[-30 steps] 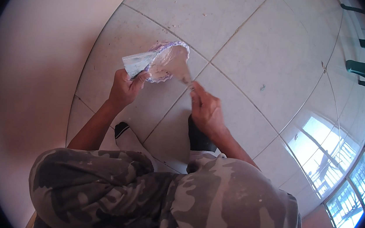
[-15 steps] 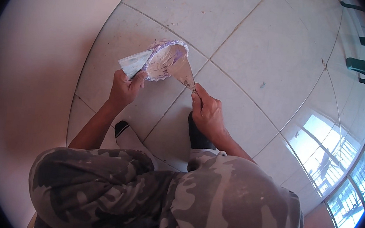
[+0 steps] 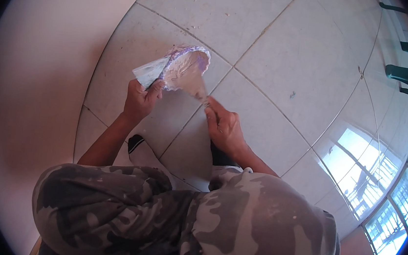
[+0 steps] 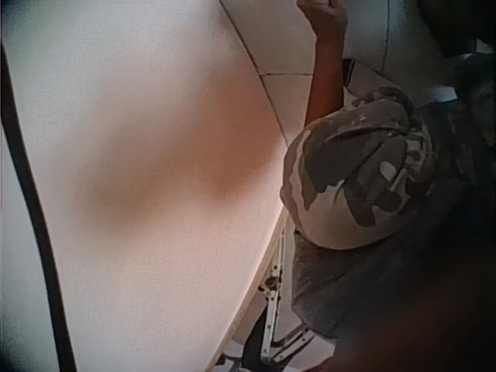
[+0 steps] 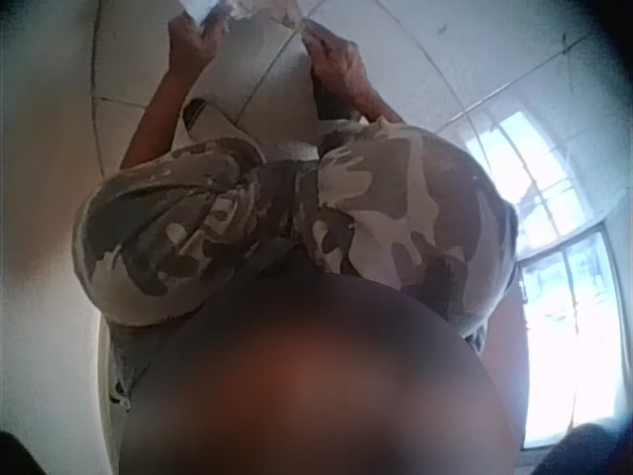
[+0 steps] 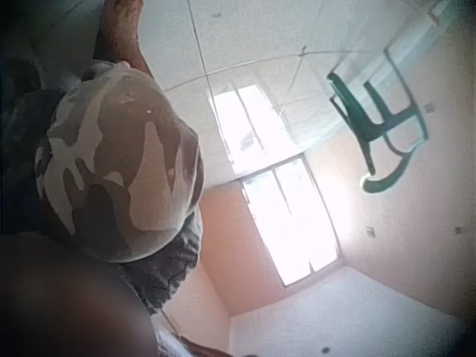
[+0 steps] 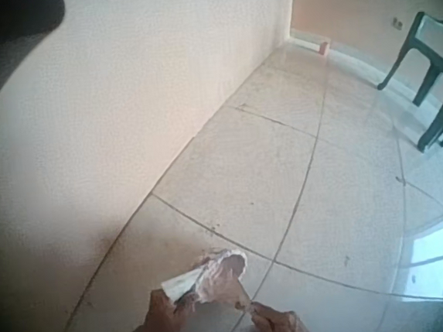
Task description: The person applies plaster or putty to the base of a wall using putty knives and a spatula.
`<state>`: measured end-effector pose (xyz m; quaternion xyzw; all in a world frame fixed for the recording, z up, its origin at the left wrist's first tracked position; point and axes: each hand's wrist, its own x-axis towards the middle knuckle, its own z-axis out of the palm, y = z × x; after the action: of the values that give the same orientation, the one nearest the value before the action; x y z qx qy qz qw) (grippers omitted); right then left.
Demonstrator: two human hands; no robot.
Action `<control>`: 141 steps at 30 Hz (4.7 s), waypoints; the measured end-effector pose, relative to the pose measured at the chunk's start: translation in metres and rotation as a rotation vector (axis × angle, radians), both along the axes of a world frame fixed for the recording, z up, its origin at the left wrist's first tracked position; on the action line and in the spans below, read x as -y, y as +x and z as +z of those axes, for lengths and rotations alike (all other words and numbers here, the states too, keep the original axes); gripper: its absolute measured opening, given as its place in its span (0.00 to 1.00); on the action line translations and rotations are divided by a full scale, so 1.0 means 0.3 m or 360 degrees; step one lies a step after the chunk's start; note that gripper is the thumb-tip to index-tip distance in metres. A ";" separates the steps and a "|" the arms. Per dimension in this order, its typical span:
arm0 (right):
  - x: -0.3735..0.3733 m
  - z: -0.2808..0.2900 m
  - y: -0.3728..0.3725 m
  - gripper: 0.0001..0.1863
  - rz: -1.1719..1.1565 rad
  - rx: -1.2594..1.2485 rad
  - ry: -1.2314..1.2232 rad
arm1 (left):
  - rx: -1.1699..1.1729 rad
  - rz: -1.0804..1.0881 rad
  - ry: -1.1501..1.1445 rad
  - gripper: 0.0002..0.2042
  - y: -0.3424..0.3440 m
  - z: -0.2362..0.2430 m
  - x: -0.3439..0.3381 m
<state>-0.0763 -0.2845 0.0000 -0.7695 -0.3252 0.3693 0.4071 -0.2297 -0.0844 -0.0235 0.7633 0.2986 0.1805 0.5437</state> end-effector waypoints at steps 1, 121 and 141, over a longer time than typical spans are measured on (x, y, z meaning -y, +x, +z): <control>-0.006 0.008 0.003 0.17 0.0026 -0.0182 -0.0044 | -0.0011 0.0008 0.0000 0.11 0.001 0.004 0.007; -0.986 -0.188 0.421 0.22 -0.0153 0.0616 0.0298 | -0.0279 0.0254 0.0826 0.17 0.247 0.029 -0.530; -0.997 -0.211 0.379 0.23 -0.0146 0.0588 0.0355 | -0.0363 0.0146 0.1097 0.17 0.308 0.038 -0.598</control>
<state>0.0374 0.0148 -0.0634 -0.7883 -0.3978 0.1648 0.4394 -0.1372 0.0950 -0.0121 0.9027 0.3129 0.2085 0.2092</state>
